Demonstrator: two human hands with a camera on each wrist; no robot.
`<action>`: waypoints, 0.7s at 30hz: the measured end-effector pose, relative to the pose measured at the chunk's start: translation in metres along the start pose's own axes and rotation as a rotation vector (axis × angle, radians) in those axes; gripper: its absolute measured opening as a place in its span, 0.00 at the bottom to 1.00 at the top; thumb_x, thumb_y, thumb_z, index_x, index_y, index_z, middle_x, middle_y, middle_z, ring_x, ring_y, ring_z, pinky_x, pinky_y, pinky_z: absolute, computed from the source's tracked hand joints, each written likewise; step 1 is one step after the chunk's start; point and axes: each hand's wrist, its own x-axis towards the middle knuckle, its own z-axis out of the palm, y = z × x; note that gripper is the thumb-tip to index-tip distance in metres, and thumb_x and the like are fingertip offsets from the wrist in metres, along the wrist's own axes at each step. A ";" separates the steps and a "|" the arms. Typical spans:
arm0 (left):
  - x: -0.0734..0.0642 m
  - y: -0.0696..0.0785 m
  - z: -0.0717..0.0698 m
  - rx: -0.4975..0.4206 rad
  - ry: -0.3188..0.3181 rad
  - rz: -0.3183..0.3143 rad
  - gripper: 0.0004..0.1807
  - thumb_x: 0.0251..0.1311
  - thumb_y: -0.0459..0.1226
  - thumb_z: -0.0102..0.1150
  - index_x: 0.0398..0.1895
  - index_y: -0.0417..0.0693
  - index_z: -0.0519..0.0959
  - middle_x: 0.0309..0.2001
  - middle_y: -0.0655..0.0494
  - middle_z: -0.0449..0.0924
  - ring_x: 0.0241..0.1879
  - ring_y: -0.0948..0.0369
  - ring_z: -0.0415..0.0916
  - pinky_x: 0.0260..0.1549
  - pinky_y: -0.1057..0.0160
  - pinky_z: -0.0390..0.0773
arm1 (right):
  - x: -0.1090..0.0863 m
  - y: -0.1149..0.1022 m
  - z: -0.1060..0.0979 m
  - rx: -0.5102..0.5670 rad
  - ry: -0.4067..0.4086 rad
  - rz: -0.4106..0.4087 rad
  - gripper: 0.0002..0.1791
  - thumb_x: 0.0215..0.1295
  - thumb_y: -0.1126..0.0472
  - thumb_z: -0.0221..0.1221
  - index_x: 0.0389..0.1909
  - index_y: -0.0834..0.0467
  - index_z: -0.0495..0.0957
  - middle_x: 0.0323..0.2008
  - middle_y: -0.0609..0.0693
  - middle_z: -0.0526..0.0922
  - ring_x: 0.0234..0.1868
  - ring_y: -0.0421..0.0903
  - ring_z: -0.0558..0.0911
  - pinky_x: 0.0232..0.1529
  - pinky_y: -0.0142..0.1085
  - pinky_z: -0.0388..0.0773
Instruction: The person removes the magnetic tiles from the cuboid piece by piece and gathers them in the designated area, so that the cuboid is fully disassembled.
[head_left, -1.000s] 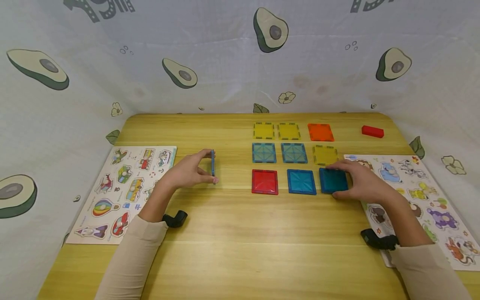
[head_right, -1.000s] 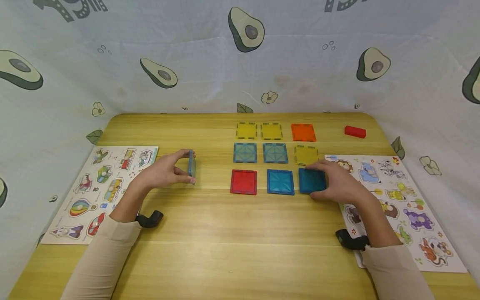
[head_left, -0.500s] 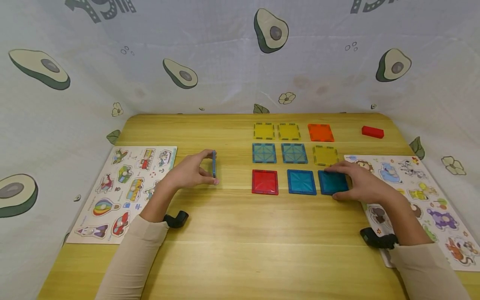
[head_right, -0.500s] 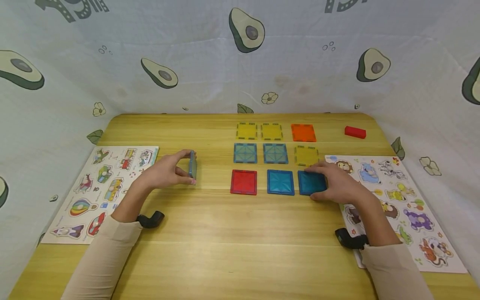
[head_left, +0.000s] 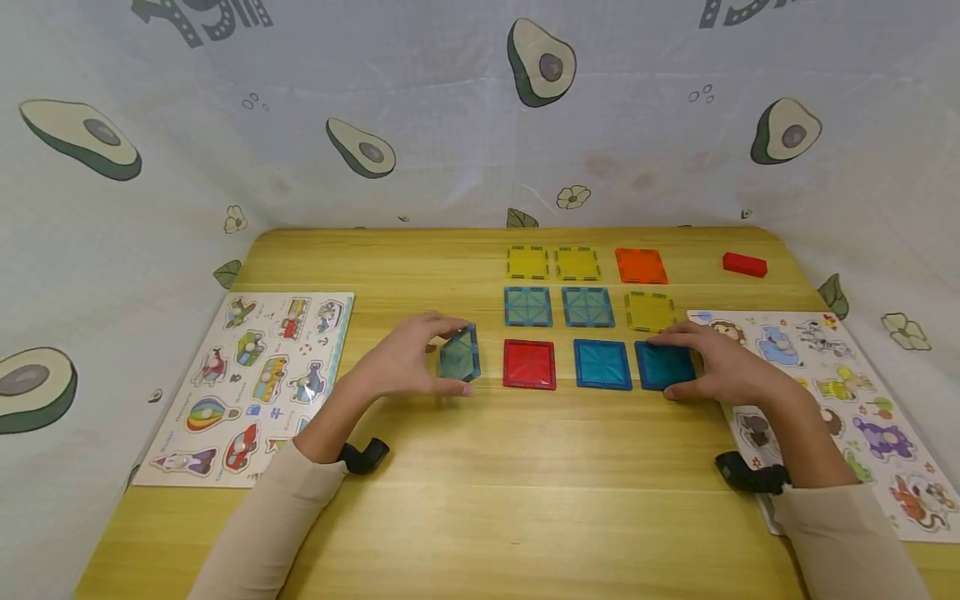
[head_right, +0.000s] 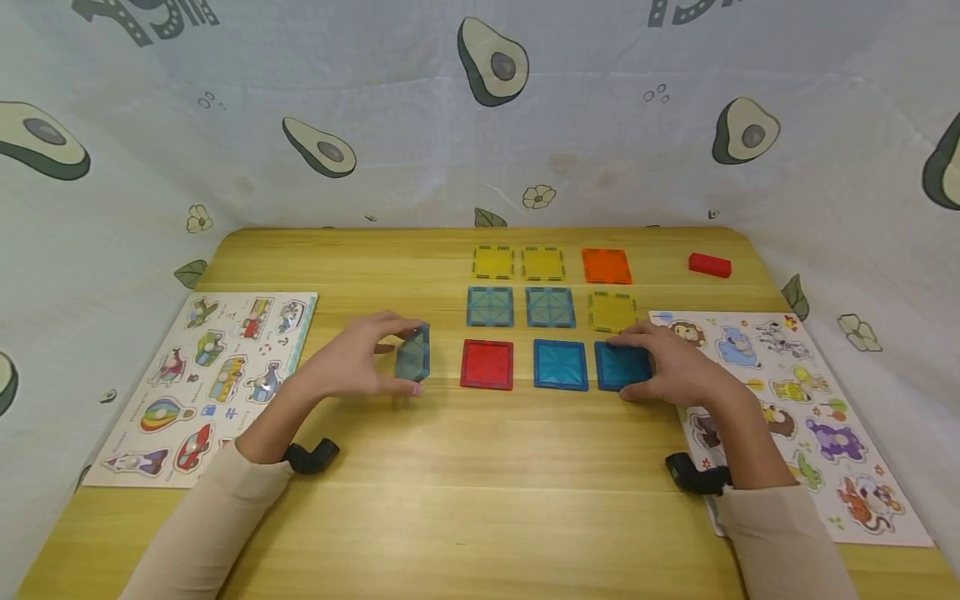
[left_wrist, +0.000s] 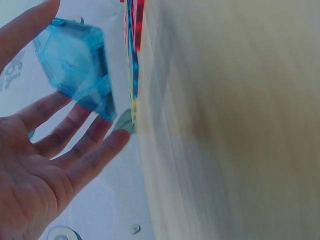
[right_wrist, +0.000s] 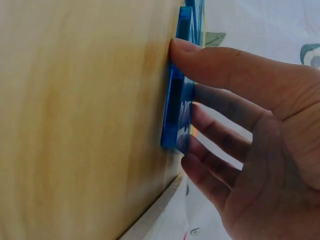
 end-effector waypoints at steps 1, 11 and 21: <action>0.000 0.003 0.002 0.010 0.003 0.014 0.49 0.48 0.55 0.79 0.74 0.48 0.71 0.63 0.52 0.77 0.61 0.54 0.75 0.58 0.53 0.82 | 0.000 0.000 0.000 -0.002 0.000 -0.001 0.40 0.55 0.53 0.77 0.69 0.59 0.75 0.66 0.65 0.70 0.65 0.68 0.67 0.64 0.73 0.64; 0.002 0.037 0.034 0.036 -0.095 0.082 0.46 0.49 0.60 0.76 0.69 0.49 0.75 0.60 0.56 0.80 0.56 0.59 0.77 0.56 0.57 0.82 | 0.001 0.000 -0.001 0.000 -0.011 0.002 0.41 0.55 0.52 0.77 0.69 0.59 0.75 0.66 0.65 0.70 0.66 0.69 0.66 0.65 0.73 0.62; 0.002 0.060 0.067 0.166 -0.204 0.046 0.47 0.49 0.63 0.75 0.70 0.50 0.75 0.65 0.56 0.75 0.62 0.59 0.70 0.60 0.60 0.79 | 0.001 0.000 -0.002 0.014 -0.019 0.009 0.40 0.55 0.51 0.77 0.69 0.58 0.75 0.66 0.65 0.70 0.69 0.70 0.64 0.66 0.74 0.60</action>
